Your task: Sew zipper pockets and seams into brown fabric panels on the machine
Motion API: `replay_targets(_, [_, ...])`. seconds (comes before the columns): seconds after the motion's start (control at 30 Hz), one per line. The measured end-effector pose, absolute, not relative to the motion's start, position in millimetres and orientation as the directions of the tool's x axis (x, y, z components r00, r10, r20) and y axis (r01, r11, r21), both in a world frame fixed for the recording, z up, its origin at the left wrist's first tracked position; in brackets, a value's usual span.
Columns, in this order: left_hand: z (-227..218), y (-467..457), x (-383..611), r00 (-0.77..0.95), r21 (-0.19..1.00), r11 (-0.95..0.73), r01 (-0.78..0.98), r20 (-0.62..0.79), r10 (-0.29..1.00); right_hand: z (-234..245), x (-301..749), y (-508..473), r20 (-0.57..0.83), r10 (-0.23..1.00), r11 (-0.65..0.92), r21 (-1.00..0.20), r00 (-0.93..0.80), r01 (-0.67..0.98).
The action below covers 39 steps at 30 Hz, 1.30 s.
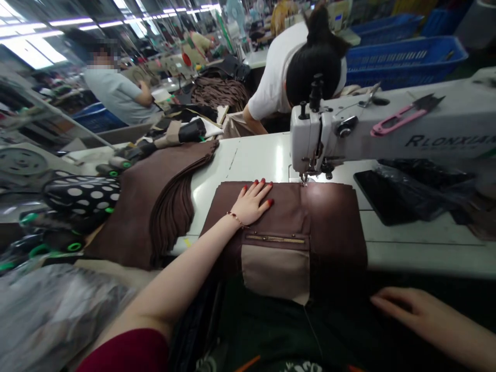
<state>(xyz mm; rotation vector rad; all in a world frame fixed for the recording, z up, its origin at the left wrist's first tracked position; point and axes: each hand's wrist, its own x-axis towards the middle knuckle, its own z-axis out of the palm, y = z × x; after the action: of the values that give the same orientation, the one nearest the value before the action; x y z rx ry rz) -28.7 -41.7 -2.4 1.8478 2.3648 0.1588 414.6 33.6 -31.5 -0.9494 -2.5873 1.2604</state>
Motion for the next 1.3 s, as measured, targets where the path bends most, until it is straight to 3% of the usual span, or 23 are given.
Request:
replay_targets(0.07, [6.6,-50.2,-14.2,-0.236,0.204,0.238,0.95,-0.034,0.971,-56.7,415.0,17.2,-0.188,0.688,0.31,-0.797,-0.701,0.518])
replay_targets(0.17, [19.7,-87.0,27.9,-0.14,0.291,0.131,0.948,0.011,0.99,-80.6,398.3,-4.8,-0.283,0.762,-0.007,-0.903,-0.582,0.43])
replay_targets(0.23, [19.8,-120.3,62.4,-0.012,0.282,0.016,0.959,-0.017,1.0,-80.8,386.7,-17.9,-0.419,0.702,-0.255,-0.903,-0.575,0.347])
replay_targets(0.3, [10.5,-149.2,91.3,0.085,0.202,-0.068,0.977,-0.075,0.994,-69.8,379.9,-28.8,-0.528,0.56,-0.485,-0.834,-0.638,0.263])
replay_targets(0.4, [-12.7,-170.4,112.6,0.044,0.027,-0.042,0.999,-0.064,0.997,-44.0,378.6,-36.6,-0.51,0.425,-0.627,-0.762,-0.748,0.163])
replay_targets(0.5, [-28.9,-169.5,113.8,0.003,-0.088,0.0,0.996,0.042,0.999,-21.1,389.9,-23.4,-0.432,0.43,-0.413,-0.875,-0.793,0.252])
replay_targets(0.57, [-28.9,-165.6,110.6,0.013,-0.088,-0.007,0.996,0.076,0.997,-8.0,409.5,2.7,-0.371,0.54,-0.022,-0.904,-0.756,0.427])
replay_targets(0.6, [-25.4,-163.9,108.5,0.021,-0.067,-0.016,0.998,0.066,0.998,-1.4,423.5,20.9,-0.295,0.642,0.198,-0.828,-0.708,0.525])
replay_targets(0.63, [-19.7,-162.3,106.0,0.029,-0.037,-0.028,0.999,0.039,0.999,5.3,439.6,41.7,-0.124,0.773,0.403,-0.662,-0.622,0.632])
replay_targets(0.67, [-12.3,-160.5,103.0,0.036,0.001,-0.036,0.999,0.002,0.999,12.0,457.1,64.3,0.134,0.838,0.534,-0.403,-0.529,0.744])
replay_targets(0.7, [-3.8,-158.3,99.6,0.04,0.043,-0.038,0.998,-0.042,0.998,18.3,474.9,87.7,0.256,0.852,0.518,-0.296,-0.456,0.802])
replay_targets(0.77, [14.7,-151.5,91.6,0.045,0.137,-0.026,0.99,-0.138,0.989,28.3,507.7,133.1,0.358,0.841,0.491,-0.191,-0.405,0.85])
replay_targets(0.9, [47.7,-130.9,75.4,0.084,0.313,0.005,0.95,-0.272,0.959,31.8,548.8,197.7,0.327,0.813,0.528,-0.063,-0.482,0.847])
replay_targets(1.1, [80.2,-109.1,67.4,0.128,0.519,0.09,0.85,-0.369,0.921,21.6,566.8,227.7,0.284,0.781,0.577,0.014,-0.557,0.816])
replay_targets(1.3, [97.4,-96.9,61.0,0.048,0.516,0.292,0.805,-0.547,0.836,29.1,573.8,225.4,0.357,0.758,0.578,0.021,-0.546,0.816])
